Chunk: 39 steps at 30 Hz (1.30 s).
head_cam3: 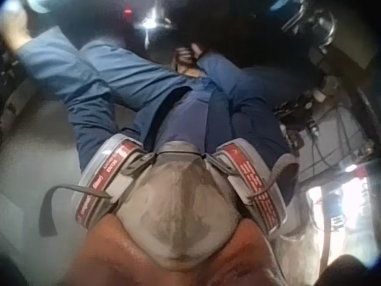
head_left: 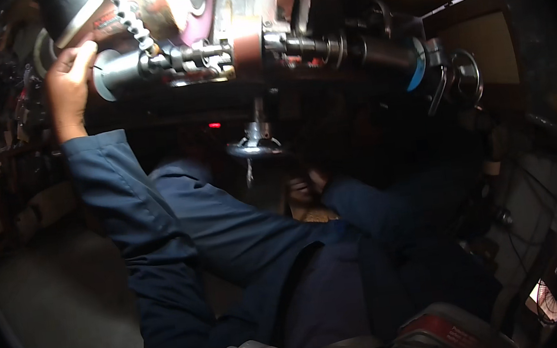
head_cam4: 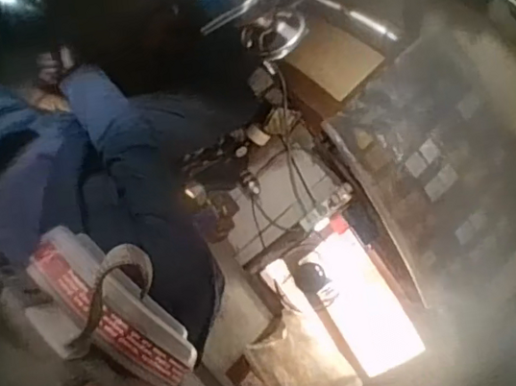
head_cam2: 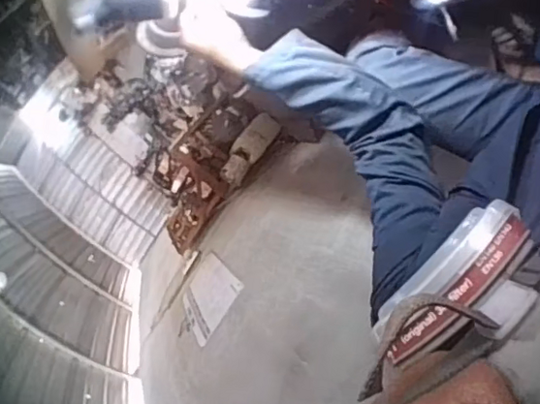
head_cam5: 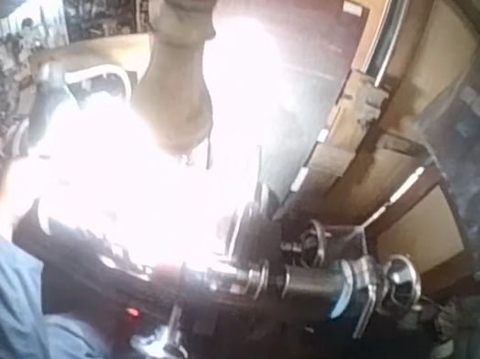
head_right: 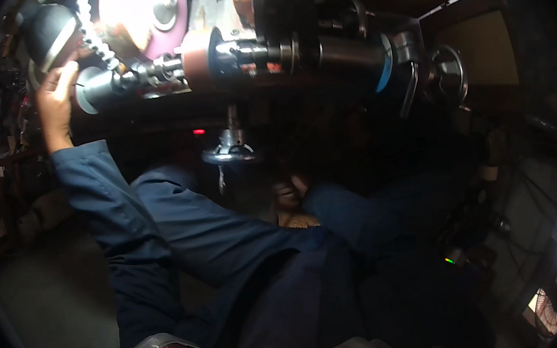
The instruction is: The person operates a specialized grinding machine to shape a camshaft, adjusting multiple dials and levers to control the machine's movement. They periodically wipe the camshaft with a cloth and monitor its position relative to the spinning grinding wheel.
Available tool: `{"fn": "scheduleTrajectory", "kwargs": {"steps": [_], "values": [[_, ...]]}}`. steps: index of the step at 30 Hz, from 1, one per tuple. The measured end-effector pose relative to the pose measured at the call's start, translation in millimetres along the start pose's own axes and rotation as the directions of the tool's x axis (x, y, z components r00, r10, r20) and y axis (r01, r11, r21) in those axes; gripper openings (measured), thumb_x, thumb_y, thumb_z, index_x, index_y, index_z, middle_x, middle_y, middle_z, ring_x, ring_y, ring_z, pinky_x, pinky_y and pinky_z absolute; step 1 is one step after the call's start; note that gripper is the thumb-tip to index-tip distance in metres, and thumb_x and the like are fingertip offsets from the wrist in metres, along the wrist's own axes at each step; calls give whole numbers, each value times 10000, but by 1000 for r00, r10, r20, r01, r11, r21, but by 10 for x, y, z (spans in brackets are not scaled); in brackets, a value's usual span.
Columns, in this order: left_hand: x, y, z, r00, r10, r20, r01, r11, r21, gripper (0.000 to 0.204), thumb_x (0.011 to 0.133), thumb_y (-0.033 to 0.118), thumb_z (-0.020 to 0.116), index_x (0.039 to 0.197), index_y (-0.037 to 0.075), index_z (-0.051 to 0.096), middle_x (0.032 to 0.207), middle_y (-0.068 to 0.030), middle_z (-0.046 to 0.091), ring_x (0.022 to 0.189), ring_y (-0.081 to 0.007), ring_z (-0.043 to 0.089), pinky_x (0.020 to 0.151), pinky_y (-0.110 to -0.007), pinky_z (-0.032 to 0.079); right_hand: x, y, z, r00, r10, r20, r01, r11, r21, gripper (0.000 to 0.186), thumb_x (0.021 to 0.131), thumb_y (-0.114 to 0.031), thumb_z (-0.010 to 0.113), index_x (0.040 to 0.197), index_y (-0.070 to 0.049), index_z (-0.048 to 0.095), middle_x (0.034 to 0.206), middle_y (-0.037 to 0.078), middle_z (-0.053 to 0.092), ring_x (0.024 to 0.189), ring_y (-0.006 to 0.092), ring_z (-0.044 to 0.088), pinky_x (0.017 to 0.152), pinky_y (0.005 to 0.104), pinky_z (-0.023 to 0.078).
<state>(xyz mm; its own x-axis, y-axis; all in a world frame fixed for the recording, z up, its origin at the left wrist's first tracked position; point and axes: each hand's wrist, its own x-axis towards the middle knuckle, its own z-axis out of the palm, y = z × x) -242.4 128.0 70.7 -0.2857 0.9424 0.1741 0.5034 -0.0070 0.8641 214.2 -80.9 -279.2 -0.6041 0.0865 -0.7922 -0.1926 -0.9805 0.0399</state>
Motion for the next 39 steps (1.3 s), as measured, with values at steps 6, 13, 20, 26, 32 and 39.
{"fn": "scheduleTrajectory", "kwargs": {"steps": [6, 13, 20, 26, 32, 39], "values": [[3, 63, 235, 936, 80, -344, -140, 978, -153, 247, 907, 164, 625, 1049, -24, 698, 1071, -149, 694, 950, -188, 656, 855, -283, 499, 518, 251, -1596, 591, -550, -590, -183, 621, -762, 833, 834, -714, 439, 1264, -4, 510, 1226, 191, 547, 1079, 336, 577, 917, 462, 473], [-203, -24, -178, 666, 100, -739, -295, 946, -137, 262, 895, 69, 552, 1019, -161, 567, 1045, -247, 671, 961, -331, 680, 841, -387, 533, 1180, -376, -825, 729, -682, -66, -153, -68, -986, 730, 843, -648, 477, 1210, -20, 549, 1142, 183, 579, 1016, 336, 596, 870, 458, 482], [-305, -169, -466, 551, -63, -832, -290, 920, -262, 294, 892, 157, 567, 1052, -88, 594, 1041, -197, 685, 920, -279, 684, 731, -334, 519, 2117, -669, -209, 747, -663, 55, -216, -320, -922, 627, 853, -581, 515, 1156, -37, 588, 1058, 175, 612, 953, 335, 615, 822, 454, 491], [-289, -206, -323, 615, -67, -786, -229, 938, -260, 338, 942, 164, 541, 1154, -100, 535, 1106, -208, 665, 972, -299, 671, 787, -343, 511, 1930, -377, -488, 764, -644, 45, -186, -286, -940, 540, 861, -524, 548, 1109, -51, 621, 986, 168, 640, 898, 334, 631, 781, 451, 499], [-582, -167, -253, 594, 167, -787, -245, 969, 21, 241, 926, 170, 606, 1014, -53, 629, 1003, -167, 708, 865, -210, 697, 728, -274, 533, 1308, -155, -980, 716, -698, 6, -122, -134, -983, 453, 869, -467, 581, 1063, -65, 655, 914, 161, 667, 844, 333, 647, 741, 448, 506], [-590, 334, 571, 609, 682, -406, -483, 724, 492, 163, 846, 193, 724, 939, 60, 708, 812, -63, 720, 710, -135, 684, 626, -271, 531, 1075, -402, -1376, 381, -804, -458, -305, 358, -882, 391, 854, -437, 634, 956, -67, 711, 816, 158, 695, 760, 334, 667, 685, 447, 514]]}}
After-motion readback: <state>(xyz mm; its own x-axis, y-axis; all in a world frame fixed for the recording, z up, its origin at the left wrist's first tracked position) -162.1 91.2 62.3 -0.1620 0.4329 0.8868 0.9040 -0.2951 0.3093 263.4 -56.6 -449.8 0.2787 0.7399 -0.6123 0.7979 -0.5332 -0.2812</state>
